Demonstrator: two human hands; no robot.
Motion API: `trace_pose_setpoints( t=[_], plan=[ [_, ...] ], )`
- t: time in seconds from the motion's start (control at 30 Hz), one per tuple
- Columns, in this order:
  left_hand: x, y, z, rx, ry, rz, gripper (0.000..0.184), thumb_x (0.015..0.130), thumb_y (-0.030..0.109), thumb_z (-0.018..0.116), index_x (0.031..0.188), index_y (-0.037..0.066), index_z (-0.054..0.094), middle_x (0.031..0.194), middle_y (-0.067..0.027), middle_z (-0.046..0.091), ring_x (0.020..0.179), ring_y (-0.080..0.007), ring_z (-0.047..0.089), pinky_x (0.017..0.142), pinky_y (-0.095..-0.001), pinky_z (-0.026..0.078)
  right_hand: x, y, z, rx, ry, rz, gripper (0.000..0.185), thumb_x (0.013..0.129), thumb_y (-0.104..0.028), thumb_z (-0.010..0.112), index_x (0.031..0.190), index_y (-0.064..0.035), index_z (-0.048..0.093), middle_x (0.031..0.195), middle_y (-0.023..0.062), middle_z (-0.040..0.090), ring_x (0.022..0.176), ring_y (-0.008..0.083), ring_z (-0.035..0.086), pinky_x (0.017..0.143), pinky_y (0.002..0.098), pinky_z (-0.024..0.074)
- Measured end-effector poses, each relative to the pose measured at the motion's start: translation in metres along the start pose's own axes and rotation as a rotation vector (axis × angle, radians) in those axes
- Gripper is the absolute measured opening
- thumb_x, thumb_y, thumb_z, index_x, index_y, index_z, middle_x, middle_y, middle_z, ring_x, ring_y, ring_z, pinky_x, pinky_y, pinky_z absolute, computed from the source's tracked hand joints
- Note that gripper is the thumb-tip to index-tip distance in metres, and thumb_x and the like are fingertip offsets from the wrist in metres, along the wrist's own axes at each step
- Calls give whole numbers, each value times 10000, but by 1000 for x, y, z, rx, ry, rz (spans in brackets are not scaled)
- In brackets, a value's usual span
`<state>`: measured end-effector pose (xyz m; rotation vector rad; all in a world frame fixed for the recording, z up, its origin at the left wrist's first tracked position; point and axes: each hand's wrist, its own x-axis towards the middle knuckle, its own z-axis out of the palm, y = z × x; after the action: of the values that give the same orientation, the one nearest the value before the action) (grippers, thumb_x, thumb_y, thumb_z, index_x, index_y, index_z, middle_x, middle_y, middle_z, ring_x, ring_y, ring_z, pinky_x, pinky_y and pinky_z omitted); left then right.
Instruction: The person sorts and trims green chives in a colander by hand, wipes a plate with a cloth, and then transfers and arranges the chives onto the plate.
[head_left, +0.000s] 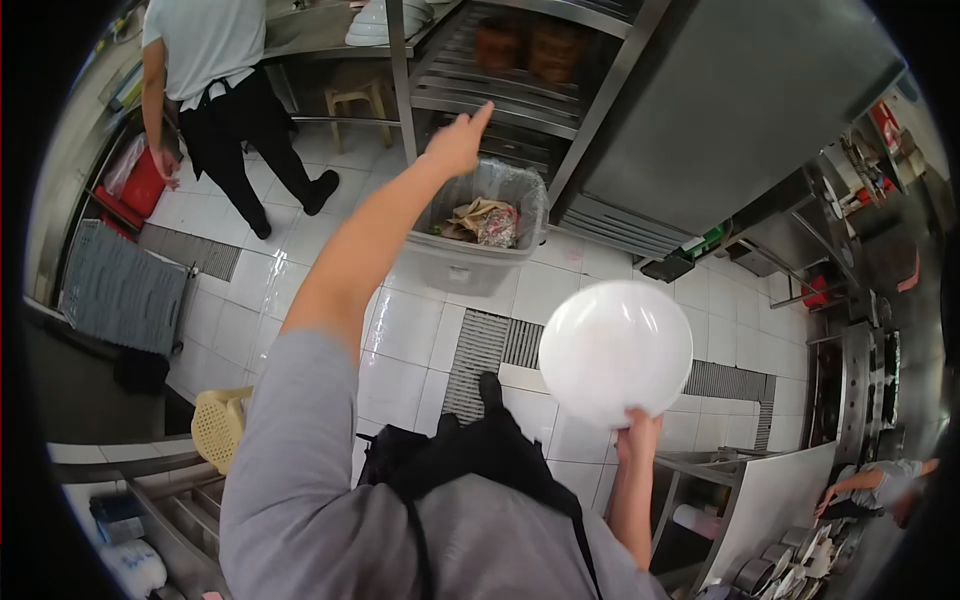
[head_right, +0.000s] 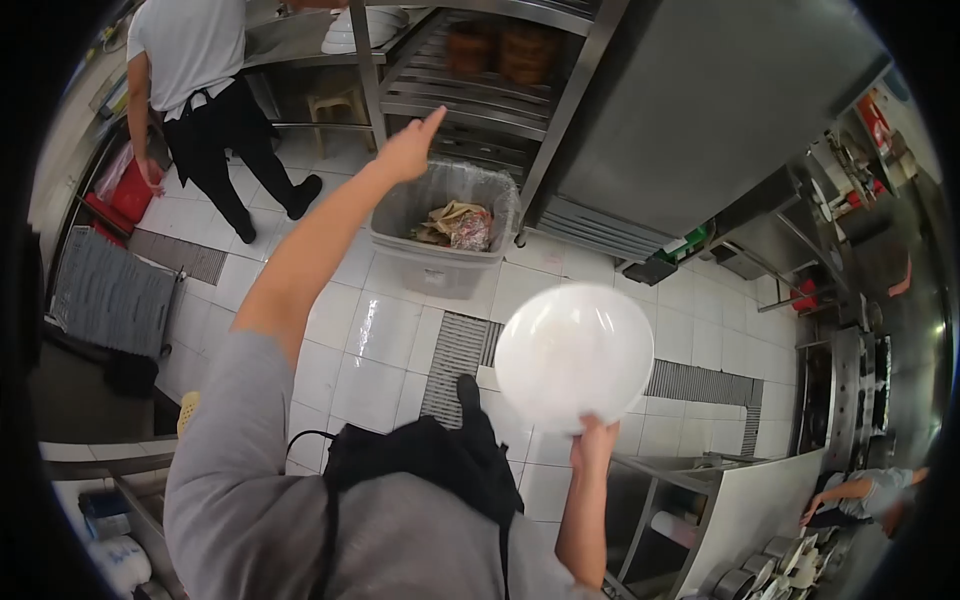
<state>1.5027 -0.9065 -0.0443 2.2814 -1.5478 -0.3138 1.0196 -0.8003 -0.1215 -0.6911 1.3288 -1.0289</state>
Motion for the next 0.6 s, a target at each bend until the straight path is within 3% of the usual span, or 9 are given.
trace_pose_setpoints(
  t=[0.03,0.07,0.13,0.27,0.3,0.37,0.43,0.53,0.6],
  plan=[
    [-7,-11,32,453,288,160,785,769,114,575,1439,178,170,1364,-235,359,1109,-438,491,904,-505,426,31,-5,17,-62,-52,-5,654,668,95,427,1310,-6,351,1177,171,502,1045,291,534,819,387,483],
    [-14,-12,37,586,188,127,801,771,72,584,1440,171,156,1410,-231,289,1082,-396,513,843,-448,465,65,-8,38,-132,-130,-60,653,681,106,398,1321,-5,340,1183,175,505,1057,280,530,839,379,476],
    [-25,-1,20,108,-317,-63,817,769,31,561,1449,190,137,1462,-234,150,1201,-425,413,932,-408,432,130,-18,94,-266,-354,-250,617,694,96,386,1304,7,366,1187,187,520,1070,294,535,848,389,469],
    [-79,-7,59,2,211,-13,597,745,1,536,1312,152,428,1253,-188,485,1128,-408,465,871,-450,455,173,-64,232,-867,-430,-570,537,729,30,386,1261,-33,408,1038,251,599,939,394,605,815,436,481],
    [-86,-11,77,577,572,33,332,753,56,602,1083,91,602,1128,-135,574,1090,-373,492,782,-444,468,188,-68,257,-859,-464,-589,537,729,30,386,1261,-33,408,1038,251,599,939,394,605,815,436,481],
    [-90,-11,56,328,456,-63,230,761,101,625,990,76,631,1128,-129,574,1068,-365,502,747,-446,460,218,-64,296,-1220,-537,-907,501,749,-1,399,1244,-71,427,1039,272,596,979,434,573,839,472,460],
    [-110,1,36,131,446,-231,207,813,226,625,746,34,660,988,-142,616,959,-333,560,739,-438,447,227,-71,316,-1234,-623,-873,493,752,-3,409,1238,-79,431,1056,271,591,992,429,570,856,469,451],
    [-136,-24,54,-19,418,-348,226,863,224,541,812,45,668,855,-177,625,833,-324,598,705,-453,454,271,-52,338,-1119,-731,-747,507,759,-10,434,1253,-121,435,1085,264,582,1022,402,565,882,457,445],
    [-161,-54,76,-106,526,-338,230,878,195,499,1017,68,630,824,-203,630,805,-331,611,697,-457,468,349,-2,351,-741,-1085,-658,530,745,13,410,1275,5,418,1135,222,575,1053,315,570,908,394,453]
  ],
)
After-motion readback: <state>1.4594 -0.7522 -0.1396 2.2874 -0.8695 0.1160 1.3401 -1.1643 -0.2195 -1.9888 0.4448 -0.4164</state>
